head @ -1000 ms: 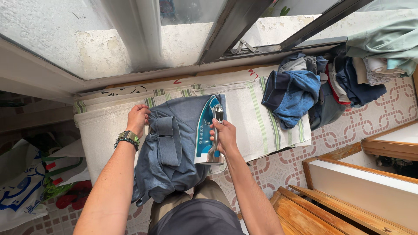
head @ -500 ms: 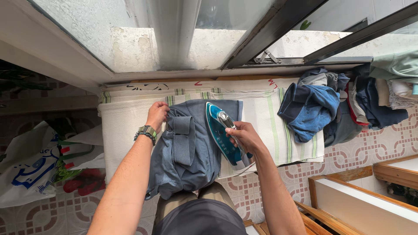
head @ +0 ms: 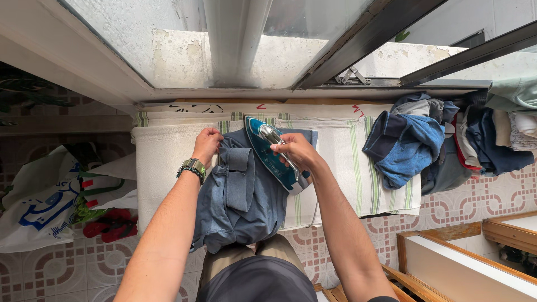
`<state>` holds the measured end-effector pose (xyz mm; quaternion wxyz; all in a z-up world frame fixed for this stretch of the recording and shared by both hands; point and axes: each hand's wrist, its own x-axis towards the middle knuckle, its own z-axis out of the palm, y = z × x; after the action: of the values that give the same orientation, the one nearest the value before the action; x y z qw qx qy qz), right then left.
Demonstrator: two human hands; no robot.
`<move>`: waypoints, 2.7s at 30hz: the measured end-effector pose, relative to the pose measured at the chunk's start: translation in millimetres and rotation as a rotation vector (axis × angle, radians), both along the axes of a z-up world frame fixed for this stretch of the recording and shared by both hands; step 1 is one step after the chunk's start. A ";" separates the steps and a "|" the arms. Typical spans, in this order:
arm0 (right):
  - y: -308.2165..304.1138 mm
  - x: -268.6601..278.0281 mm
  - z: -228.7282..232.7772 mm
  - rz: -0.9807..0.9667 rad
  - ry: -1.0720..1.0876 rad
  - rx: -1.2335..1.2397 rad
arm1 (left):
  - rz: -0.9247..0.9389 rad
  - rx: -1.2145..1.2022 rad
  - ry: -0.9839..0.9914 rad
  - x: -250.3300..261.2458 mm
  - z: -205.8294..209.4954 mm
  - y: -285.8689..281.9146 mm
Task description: The person irons a blue polo shirt on a small ironing board. They smooth the fabric, use a blue steam iron on the sleeves and body, and flip the shirt to iron the other side.
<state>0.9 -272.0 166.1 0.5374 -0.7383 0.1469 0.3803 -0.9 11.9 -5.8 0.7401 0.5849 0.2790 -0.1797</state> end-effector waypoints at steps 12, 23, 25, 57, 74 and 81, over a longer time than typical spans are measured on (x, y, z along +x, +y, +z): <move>-32.1 -42.5 17.6 -0.138 0.012 -0.071 | -0.009 0.021 0.035 1.1 9.0 -0.4; -34.7 -30.6 4.1 -0.042 -0.007 -0.068 | 0.009 0.007 0.012 2.3 0.9 -1.6; -41.8 -41.0 6.4 -0.054 0.015 -0.139 | 0.011 0.006 0.014 0.4 0.5 0.7; -24.6 -93.9 -37.9 -0.986 -0.096 0.311 | 0.009 -0.004 0.029 0.9 -3.3 -0.1; -135.1 -114.5 42.9 -0.585 -0.247 0.136 | -0.032 0.030 0.037 -0.4 18.0 -2.8; -230.3 -126.4 22.5 -0.658 -0.506 0.025 | -0.050 0.266 -0.096 -16.0 42.5 -21.1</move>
<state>-125.5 -502.3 188.7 0.6585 -0.7153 0.2338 -0.0035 -16.9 -9.2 36.7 0.6639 0.6925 0.2499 -0.1312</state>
